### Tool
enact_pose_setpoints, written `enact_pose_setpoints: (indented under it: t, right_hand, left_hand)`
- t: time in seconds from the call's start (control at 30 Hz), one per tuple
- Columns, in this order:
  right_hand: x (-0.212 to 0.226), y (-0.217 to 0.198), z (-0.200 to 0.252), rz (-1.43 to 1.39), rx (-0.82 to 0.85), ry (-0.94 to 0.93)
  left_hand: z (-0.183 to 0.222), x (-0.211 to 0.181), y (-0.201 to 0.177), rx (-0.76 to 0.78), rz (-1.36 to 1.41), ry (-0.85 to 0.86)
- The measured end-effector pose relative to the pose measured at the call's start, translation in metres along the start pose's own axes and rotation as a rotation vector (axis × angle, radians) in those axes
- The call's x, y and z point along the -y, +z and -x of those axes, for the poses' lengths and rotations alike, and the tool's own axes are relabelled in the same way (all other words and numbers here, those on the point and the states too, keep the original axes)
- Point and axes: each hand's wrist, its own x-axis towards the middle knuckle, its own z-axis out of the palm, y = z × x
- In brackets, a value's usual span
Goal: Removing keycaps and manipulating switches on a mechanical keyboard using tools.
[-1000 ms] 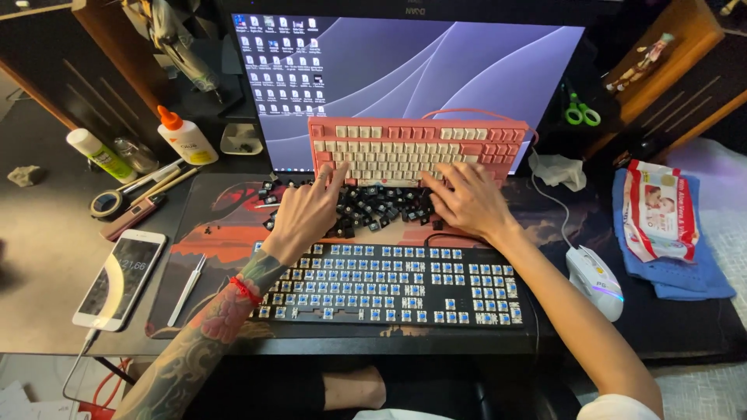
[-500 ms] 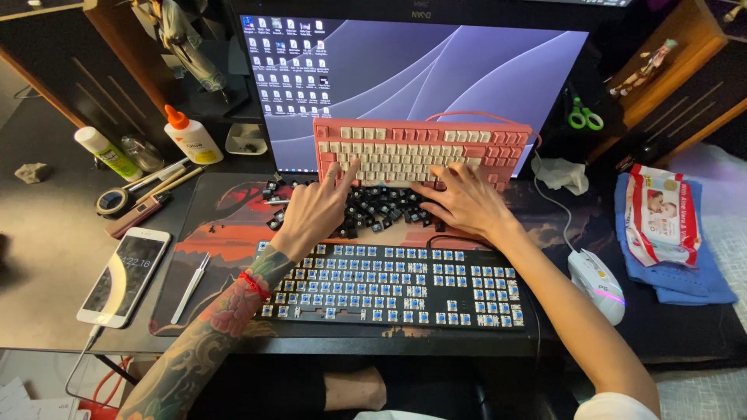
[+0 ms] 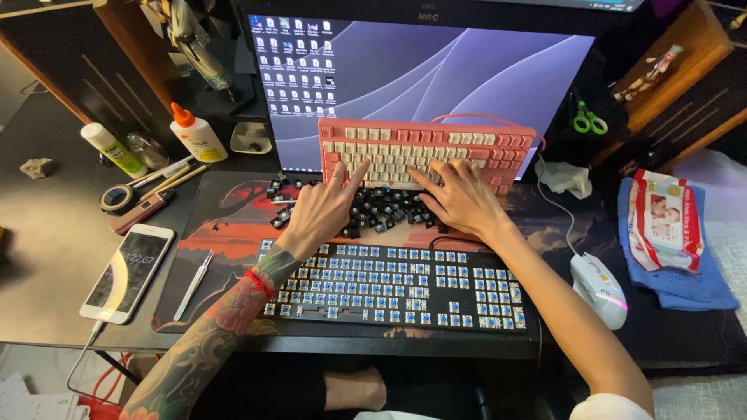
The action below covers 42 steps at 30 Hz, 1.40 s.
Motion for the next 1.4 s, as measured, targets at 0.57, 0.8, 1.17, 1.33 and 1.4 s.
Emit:
enact_pose_setpoints:
  t: [0.57, 0.8, 1.17, 1.33, 1.4]
  right_hand:
    - [0.010, -0.009, -0.011, -0.030, 0.006, -0.076]
    - [0.008, -0.019, -0.003, -0.045, 0.010, -0.078]
    - [0.005, -0.022, 0.017, -0.080, 0.067, -0.049]
    - [-0.016, -0.002, 0.056, -0.088, -0.075, -0.026]
    - [-0.028, 0.008, 0.076, -0.074, -0.123, 0.007]
  left_hand:
    - [0.015, 0.001, -0.011, 0.076, 0.008, 0.011]
    - [-0.001, -0.009, 0.008, 0.078, -0.023, 0.034]
    - [-0.016, -0.015, 0.013, 0.027, 0.001, 0.016]
    - [-0.010, -0.020, -0.008, 0.029, 0.040, -0.001]
    - [-0.004, -0.026, -0.029, 0.043, 0.150, -0.036]
